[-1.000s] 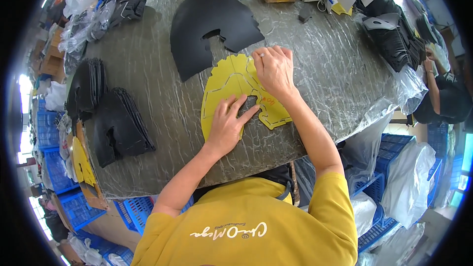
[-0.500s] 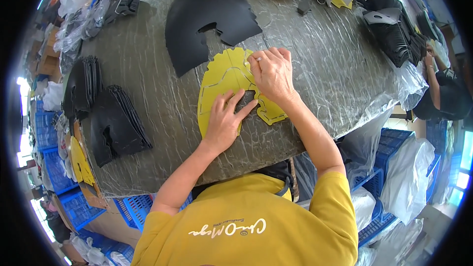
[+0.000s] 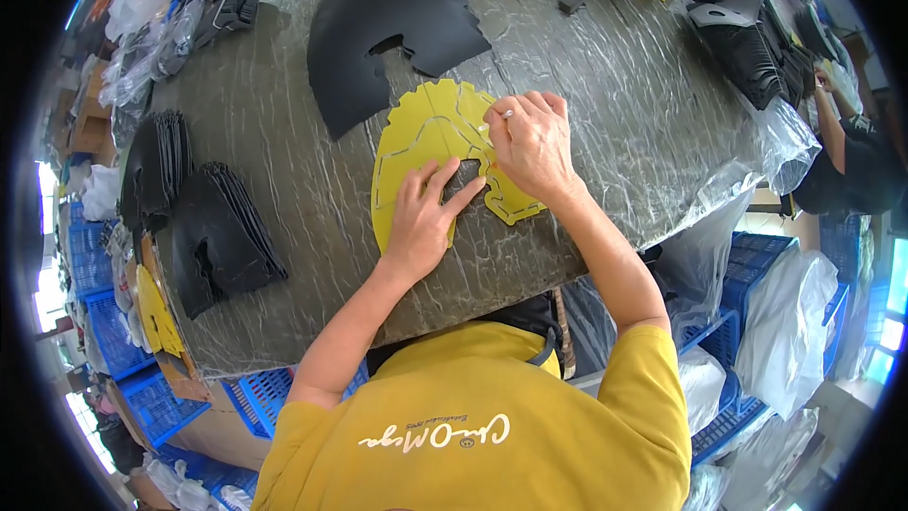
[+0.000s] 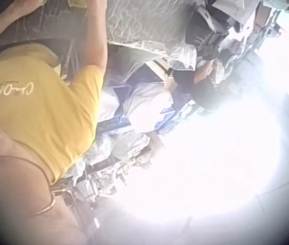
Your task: Tracing outlines on shoe components using a yellow template and a marking pen.
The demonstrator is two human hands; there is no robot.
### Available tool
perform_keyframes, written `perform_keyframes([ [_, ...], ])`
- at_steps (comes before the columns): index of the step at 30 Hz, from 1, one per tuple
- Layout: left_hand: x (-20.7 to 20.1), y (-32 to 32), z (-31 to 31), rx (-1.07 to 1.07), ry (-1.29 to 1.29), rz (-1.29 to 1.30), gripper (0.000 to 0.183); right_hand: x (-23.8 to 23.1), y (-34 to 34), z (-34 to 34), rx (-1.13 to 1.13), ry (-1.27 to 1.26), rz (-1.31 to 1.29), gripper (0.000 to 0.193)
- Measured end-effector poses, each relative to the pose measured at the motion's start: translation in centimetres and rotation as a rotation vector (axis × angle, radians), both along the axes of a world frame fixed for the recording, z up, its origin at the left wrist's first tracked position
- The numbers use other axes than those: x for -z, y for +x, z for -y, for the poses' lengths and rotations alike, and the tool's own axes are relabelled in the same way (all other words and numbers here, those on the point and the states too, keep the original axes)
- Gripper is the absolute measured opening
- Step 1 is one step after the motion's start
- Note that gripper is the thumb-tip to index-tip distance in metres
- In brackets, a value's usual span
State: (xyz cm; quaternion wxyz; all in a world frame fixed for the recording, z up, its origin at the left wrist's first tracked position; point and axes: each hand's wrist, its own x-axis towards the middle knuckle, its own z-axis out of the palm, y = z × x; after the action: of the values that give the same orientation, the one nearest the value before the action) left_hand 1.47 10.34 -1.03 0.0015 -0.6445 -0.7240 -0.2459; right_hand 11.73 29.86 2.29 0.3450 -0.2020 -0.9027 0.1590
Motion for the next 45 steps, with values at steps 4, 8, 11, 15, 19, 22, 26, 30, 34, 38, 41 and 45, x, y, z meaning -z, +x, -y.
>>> perform_keyframes([
  [4,0.2,0.1,0.0,-0.005,0.001,0.003,0.062,0.1,1.1,0.2,-0.011,0.004,-0.012,0.006],
  [8,0.5,-0.1,0.2,0.01,-0.05,0.009,0.061,0.0,2.2,0.5,-0.009,-0.008,0.007,0.006],
  [11,0.6,-0.2,0.1,0.011,-0.05,-0.002,0.062,0.1,2.9,0.5,-0.009,-0.007,0.013,0.005],
  [15,0.5,-0.1,0.0,0.008,-0.049,-0.008,0.063,0.0,3.5,0.4,-0.008,-0.001,0.019,0.005],
  [19,0.4,-0.1,0.1,0.008,-0.055,-0.016,0.064,-0.1,4.3,0.1,0.013,-0.035,0.036,0.005],
  [22,0.4,-0.1,0.0,0.016,-0.05,-0.013,0.065,0.0,5.0,-0.4,0.045,-0.019,0.027,0.006],
  [26,0.4,-0.2,0.0,0.012,-0.059,-0.003,0.065,-0.3,5.5,-0.7,0.08,-0.019,0.038,0.007],
  [30,0.4,-0.1,0.0,0.009,-0.072,-0.004,0.064,-0.4,5.8,-1.0,0.058,-0.042,0.058,0.009],
  [34,0.2,0.0,0.1,0.001,-0.081,-0.014,0.063,-0.5,5.9,-1.5,0.032,-0.032,0.081,0.01],
  [38,0.3,-0.1,0.1,0.002,-0.08,-0.002,0.062,-0.6,5.4,-2.2,0.073,-0.018,0.079,0.011],
  [41,0.3,-0.1,0.0,0.004,-0.074,0.001,0.062,-0.4,4.7,-2.4,0.065,-0.018,0.043,0.012],
  [45,0.2,-0.2,0.1,0.013,-0.078,0.011,0.063,-0.3,3.8,-2.9,0.042,-0.101,-0.017,0.013],
])
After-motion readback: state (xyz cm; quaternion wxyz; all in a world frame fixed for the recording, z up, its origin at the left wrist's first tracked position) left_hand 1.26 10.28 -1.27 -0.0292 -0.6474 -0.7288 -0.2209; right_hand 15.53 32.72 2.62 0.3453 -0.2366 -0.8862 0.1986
